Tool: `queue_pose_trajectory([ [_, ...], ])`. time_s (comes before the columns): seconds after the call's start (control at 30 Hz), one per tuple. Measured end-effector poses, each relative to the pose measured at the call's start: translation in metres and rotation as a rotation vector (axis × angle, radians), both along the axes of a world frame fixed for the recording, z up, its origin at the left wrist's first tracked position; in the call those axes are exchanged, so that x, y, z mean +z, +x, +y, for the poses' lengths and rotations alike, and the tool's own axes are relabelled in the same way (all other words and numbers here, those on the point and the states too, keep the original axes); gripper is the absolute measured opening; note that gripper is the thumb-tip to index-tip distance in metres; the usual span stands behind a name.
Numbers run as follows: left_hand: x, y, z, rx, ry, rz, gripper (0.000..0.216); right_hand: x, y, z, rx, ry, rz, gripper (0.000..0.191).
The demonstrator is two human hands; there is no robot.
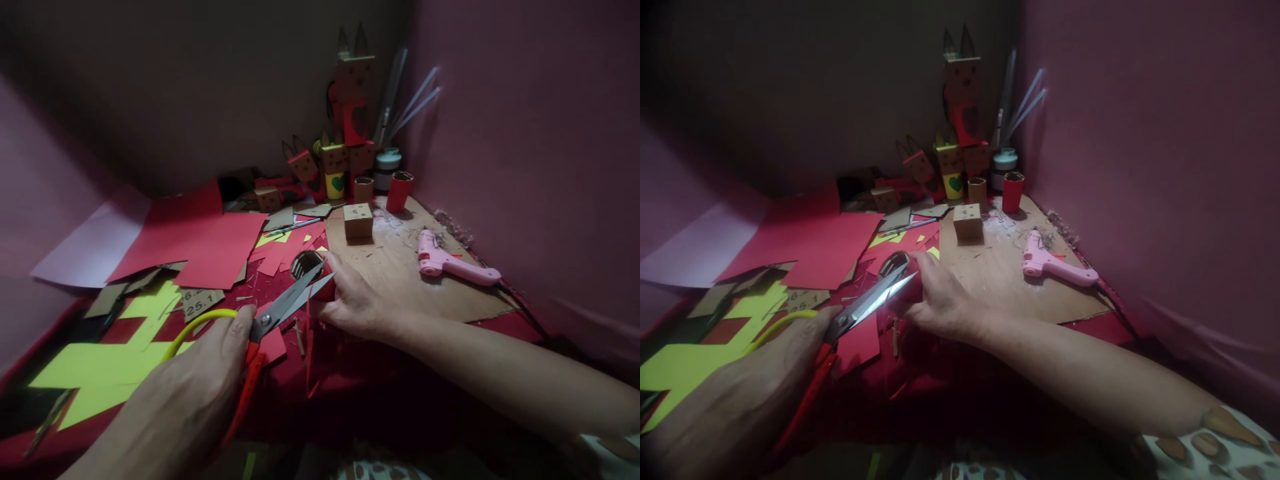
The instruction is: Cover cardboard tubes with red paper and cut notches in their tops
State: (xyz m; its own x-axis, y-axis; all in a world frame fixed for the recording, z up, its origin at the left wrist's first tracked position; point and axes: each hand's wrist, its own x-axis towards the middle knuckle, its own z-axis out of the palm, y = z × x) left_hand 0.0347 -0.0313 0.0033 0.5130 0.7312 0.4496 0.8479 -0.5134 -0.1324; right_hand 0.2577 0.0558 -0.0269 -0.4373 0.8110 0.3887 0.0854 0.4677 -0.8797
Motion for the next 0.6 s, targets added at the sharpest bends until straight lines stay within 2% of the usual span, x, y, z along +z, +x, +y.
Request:
queue_pose_trajectory([
  [0.07, 0.01, 0.009, 0.002, -0.072, 0.145, 0.238, 0.044, -0.002, -0.001, 0.001, -0.015, 0.017, -0.013, 0.039],
  [0.13, 0.017, 0.015, 0.003, -0.094, 0.224, 0.37, 0.046, -0.004, -0.001, 0.003, -0.03, 0.034, -0.026, 0.038],
  [0.23, 0.021, 0.016, 0.003, -0.077, 0.242, 0.413, 0.046, -0.005, -0.001, 0.003, -0.034, 0.037, -0.036, 0.037],
  [0.43, 0.016, 0.007, 0.002, -0.028, 0.253, 0.496, 0.045, -0.007, -0.002, 0.002, -0.057, 0.018, -0.043, 0.042],
  [0.6, 0.019, 0.012, 0.003, -0.05, 0.205, 0.442, 0.048, -0.005, -0.002, 0.002, -0.046, 0.032, -0.017, 0.04],
])
